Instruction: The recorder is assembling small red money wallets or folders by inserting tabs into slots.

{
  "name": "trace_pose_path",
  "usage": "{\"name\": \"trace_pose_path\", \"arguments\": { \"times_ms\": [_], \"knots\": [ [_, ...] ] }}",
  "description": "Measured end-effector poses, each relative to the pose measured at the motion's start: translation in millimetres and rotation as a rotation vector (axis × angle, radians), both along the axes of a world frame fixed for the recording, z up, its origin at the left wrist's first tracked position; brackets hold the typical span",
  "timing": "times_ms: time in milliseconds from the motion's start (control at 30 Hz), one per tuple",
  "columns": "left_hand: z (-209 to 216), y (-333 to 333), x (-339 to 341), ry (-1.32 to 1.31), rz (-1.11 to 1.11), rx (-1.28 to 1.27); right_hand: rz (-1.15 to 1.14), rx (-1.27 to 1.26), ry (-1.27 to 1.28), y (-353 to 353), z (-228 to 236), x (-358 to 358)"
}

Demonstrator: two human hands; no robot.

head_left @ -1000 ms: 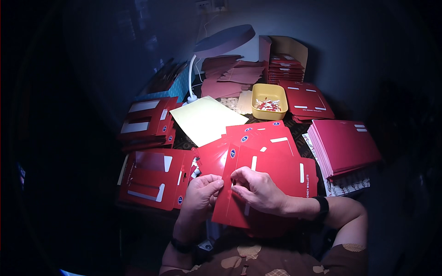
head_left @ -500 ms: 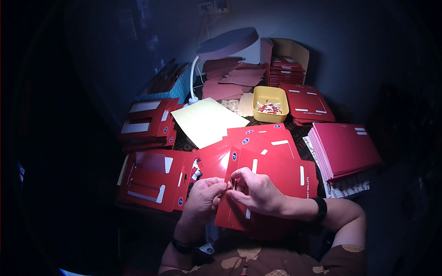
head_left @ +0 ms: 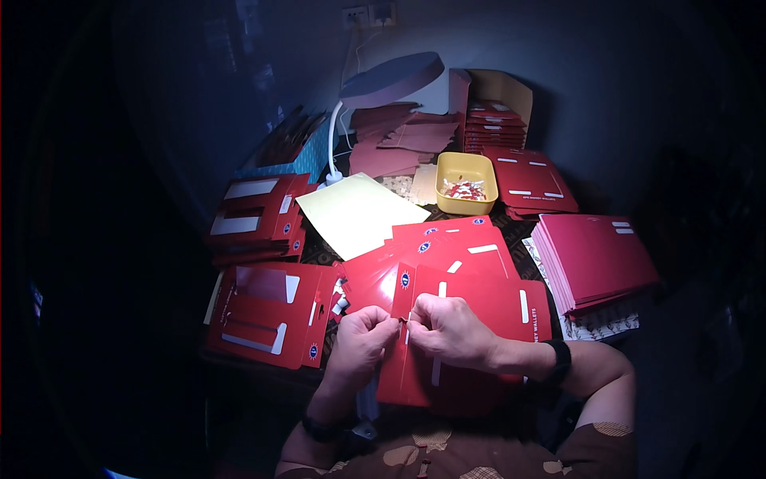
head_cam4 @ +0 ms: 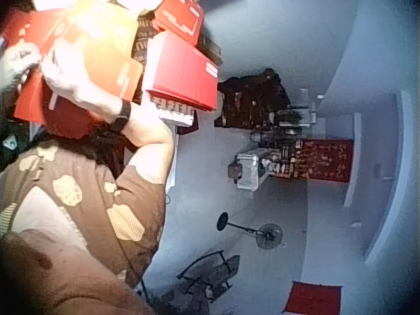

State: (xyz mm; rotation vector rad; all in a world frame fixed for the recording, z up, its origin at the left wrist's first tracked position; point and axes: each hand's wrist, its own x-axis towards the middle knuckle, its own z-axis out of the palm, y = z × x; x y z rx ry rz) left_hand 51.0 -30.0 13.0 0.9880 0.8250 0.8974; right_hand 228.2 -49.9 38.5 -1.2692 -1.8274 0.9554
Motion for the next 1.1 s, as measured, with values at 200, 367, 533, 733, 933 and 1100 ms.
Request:
{"name": "trace_pose_path", "arguments": {
  "times_ms": [200, 367, 533, 733, 933, 1100],
  "knots": [
    [2.4, -0.4, 4.6, 0.244, 0.073, 0.193, -0.007, -0.018, -0.036, -0.5, 0.2, -3.4],
    [-9.3, 5.1, 3.5, 0.329, 0.098, 0.257, -0.022, 0.099, -0.132, -5.0, -6.5, -10.6],
    [-21.1, 14.2, 2.6, 0.343, 0.179, 0.291, 0.025, 0.096, -0.131, -11.2, -2.3, -13.3],
    [-15.3, 22.6, -11.9, 0.228, 0.151, 0.247, -0.103, 0.354, -0.082, 37.7, 14.7, 11.6],
    [-14.3, 24.8, -29.1, 0.005, 0.136, 0.122, -0.407, 0.269, 0.144, 134.0, 49.2, 83.3],
    [-5.6, 21.8, -34.2, -0.030, 0.088, 0.123, -0.667, 0.026, 0.211, 189.4, 38.0, 117.7]
  ]
}}
